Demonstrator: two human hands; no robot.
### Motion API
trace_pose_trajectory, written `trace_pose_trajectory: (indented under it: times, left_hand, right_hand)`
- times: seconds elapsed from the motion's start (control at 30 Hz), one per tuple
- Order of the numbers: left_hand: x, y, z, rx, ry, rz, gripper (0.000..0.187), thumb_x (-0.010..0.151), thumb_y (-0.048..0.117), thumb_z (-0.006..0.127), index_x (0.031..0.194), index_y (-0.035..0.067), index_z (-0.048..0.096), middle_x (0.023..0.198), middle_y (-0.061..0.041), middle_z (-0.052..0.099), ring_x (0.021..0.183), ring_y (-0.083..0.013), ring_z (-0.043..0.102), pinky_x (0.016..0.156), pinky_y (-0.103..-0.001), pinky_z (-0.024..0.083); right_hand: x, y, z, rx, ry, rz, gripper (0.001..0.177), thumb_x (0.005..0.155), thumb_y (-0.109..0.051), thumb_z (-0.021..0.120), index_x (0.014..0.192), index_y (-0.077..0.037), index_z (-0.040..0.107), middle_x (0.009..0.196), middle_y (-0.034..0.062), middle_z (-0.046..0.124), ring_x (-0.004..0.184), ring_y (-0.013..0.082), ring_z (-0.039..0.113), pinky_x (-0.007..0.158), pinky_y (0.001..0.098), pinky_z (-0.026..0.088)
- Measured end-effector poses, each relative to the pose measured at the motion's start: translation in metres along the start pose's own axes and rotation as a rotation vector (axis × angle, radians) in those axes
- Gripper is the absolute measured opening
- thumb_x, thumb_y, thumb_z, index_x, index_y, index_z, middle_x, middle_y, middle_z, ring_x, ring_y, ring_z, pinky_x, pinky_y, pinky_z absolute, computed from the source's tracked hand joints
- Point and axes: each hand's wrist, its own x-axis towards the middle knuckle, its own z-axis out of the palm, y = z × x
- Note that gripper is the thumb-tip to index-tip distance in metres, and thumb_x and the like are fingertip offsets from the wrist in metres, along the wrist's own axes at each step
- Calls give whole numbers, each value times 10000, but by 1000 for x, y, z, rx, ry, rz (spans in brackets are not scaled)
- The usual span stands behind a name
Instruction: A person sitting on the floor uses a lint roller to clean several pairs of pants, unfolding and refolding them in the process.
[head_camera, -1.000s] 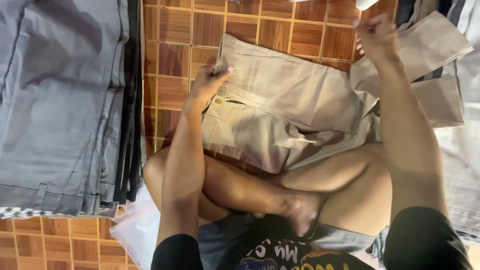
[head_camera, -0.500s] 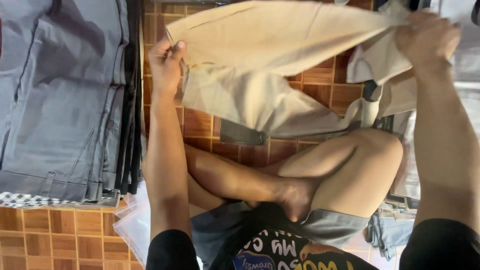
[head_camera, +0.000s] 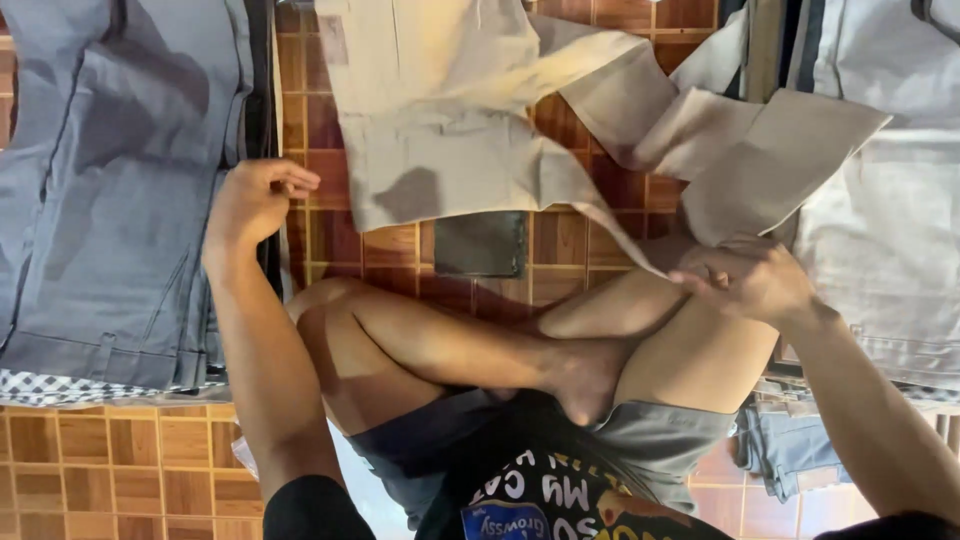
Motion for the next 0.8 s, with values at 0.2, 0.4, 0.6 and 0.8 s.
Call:
trace_pose_trajectory:
  times: [0.2, 0.4, 0.6, 0.8]
  left_hand:
    - [32, 70, 47, 46, 59, 185, 366, 979, -122, 466, 1174, 89, 692, 1178, -58, 748, 1129, -185, 699, 1110, -351, 483]
    - [104, 79, 164, 25, 143, 438, 408, 1056, 288, 577, 1422, 133, 485, 1570, -240, 363, 1269, -410, 593, 950, -545, 602]
    - [98, 73, 189, 481, -201, -132, 1255, 895, 500, 820, 1658, 308, -158, 1670, -171, -277, 1465, -653, -108, 992, -919, 260]
    - [83, 4, 172, 652, -408, -346, 1523, 708, 611, 880, 1603, 223, -290, 1613, -254, -349, 1557, -511, -88, 1075, -886, 108]
  right_hand:
    - [93, 36, 23, 241, 119, 445, 320, 1187, -234, 596, 925, -76, 689, 858, -37, 706, 737, 130, 627, 746, 312, 498]
    - [133, 120, 125, 299, 318, 883, 361, 1078, -228, 665, 1245, -58, 393, 1212, 239, 499, 1055, 469, 592, 844, 574, 490]
    - [107, 126, 128, 86, -184, 1054, 704, 938, -397, 797, 1274, 95, 421, 1255, 395, 548, 1138, 588, 613, 950, 638, 528]
    - [97, 113, 94, 214, -671, 1070, 745, 863, -371, 749, 1519, -87, 540, 753, 248, 747, 571, 346, 730, 568, 470, 597]
